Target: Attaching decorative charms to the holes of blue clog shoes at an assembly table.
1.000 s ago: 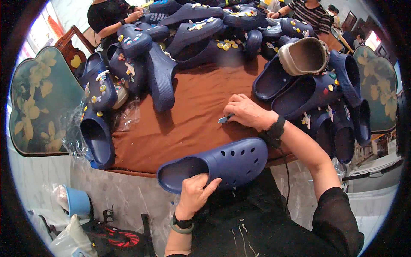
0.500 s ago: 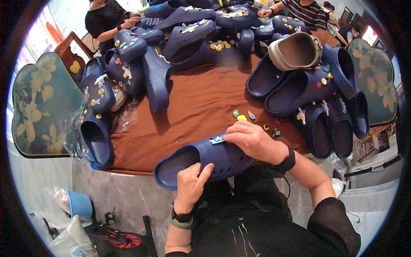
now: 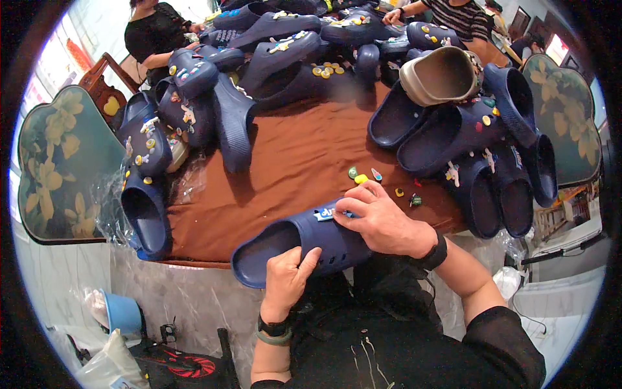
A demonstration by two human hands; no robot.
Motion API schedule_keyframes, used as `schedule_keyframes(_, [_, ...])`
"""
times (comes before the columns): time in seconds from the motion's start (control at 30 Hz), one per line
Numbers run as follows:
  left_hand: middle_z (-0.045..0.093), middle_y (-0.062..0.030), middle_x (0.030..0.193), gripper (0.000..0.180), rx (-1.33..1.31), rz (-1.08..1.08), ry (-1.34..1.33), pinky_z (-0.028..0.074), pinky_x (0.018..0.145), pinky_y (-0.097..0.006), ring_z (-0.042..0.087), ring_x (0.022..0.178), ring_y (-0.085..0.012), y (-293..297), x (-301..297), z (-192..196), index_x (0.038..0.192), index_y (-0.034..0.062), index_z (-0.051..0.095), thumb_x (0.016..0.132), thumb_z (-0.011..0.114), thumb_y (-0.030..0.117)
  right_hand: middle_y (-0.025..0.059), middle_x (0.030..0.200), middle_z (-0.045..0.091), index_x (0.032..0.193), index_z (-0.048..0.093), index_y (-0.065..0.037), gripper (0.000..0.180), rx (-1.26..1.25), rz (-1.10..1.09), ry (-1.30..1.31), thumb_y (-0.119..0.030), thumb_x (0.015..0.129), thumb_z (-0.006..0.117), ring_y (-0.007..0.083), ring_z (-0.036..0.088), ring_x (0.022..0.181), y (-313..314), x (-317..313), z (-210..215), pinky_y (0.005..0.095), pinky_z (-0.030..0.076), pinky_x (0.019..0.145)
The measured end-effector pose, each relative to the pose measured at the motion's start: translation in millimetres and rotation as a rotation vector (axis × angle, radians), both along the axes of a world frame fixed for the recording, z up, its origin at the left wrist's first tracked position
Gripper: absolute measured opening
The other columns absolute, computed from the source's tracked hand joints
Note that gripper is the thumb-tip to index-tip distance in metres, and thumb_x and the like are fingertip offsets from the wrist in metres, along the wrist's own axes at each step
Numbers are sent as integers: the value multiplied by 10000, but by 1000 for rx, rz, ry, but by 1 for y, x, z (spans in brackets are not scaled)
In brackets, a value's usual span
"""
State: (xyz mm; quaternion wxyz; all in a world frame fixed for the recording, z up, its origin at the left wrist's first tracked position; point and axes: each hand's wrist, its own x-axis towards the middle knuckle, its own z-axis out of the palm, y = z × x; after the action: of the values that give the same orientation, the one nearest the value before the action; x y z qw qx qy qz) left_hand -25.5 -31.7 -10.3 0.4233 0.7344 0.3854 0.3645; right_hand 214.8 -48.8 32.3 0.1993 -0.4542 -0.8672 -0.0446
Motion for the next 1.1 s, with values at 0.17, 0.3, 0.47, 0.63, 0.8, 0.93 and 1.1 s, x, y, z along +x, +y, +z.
schedule_keyframes(0.17, [463, -198, 601, 401, 21, 1, 85, 363, 488, -377, 398, 503, -313, 0, 0, 20, 673, -29, 501, 919, 695, 220, 36, 1068, 584, 1001, 699, -74, 320, -26, 20, 101, -98, 688, 633, 226, 529, 1077, 7, -3, -6, 448, 356, 992])
schedule_keyframes(0.3, [446, -182, 600, 376, -27, -4, 74, 358, 494, -358, 358, 517, -250, 3, 1, 16, 698, -34, 522, 925, 688, 215, 32, 960, 582, 860, 696, -34, 212, 108, -59, -238, -135, 684, 634, 221, 536, 1026, 6, -18, 5, 422, 375, 971])
schedule_keyframes(0.47, [415, -161, 597, 380, -109, 3, -10, 350, 499, -348, 346, 537, -204, 2, 0, 2, 692, -34, 507, 925, 688, 205, 35, 990, 629, 891, 723, -86, 212, -9, 41, 143, -77, 696, 641, 215, 571, 1003, 21, 4, -5, 395, 394, 944])
schedule_keyframes(0.63, [401, -145, 589, 394, -80, 30, -10, 342, 500, -347, 337, 539, -195, 2, -7, 1, 672, -31, 487, 918, 696, 195, 103, 966, 692, 938, 721, -70, 177, -211, 54, 545, -18, 793, 633, 302, 641, 926, 28, 26, -5, 412, 495, 807])
schedule_keyframes(0.8, [371, -117, 582, 412, -74, 101, 45, 333, 498, -344, 326, 543, -182, 6, -19, 13, 651, -23, 463, 909, 707, 186, 79, 920, 690, 931, 704, -71, 90, -91, -296, 472, -98, 854, 665, 302, 640, 890, 34, 73, -31, 402, 496, 793])
schedule_keyframes(0.93, [377, -105, 586, 411, -50, 110, 2, 337, 504, -338, 333, 553, -167, 12, -27, 1, 658, -24, 460, 914, 701, 188, 64, 929, 675, 945, 703, -96, 108, -21, -282, 354, -135, 846, 686, 283, 622, 895, 37, 68, -48, 402, 468, 806])
schedule_keyframes(1.1, [466, -71, 588, 367, -188, 76, -75, 361, 524, -313, 385, 572, -126, 10, -22, 4, 692, -30, 539, 921, 696, 211, 74, 950, 630, 946, 667, -79, 148, -60, -407, 127, -154, 826, 710, 288, 602, 892, 42, 63, -63, 402, 460, 805])
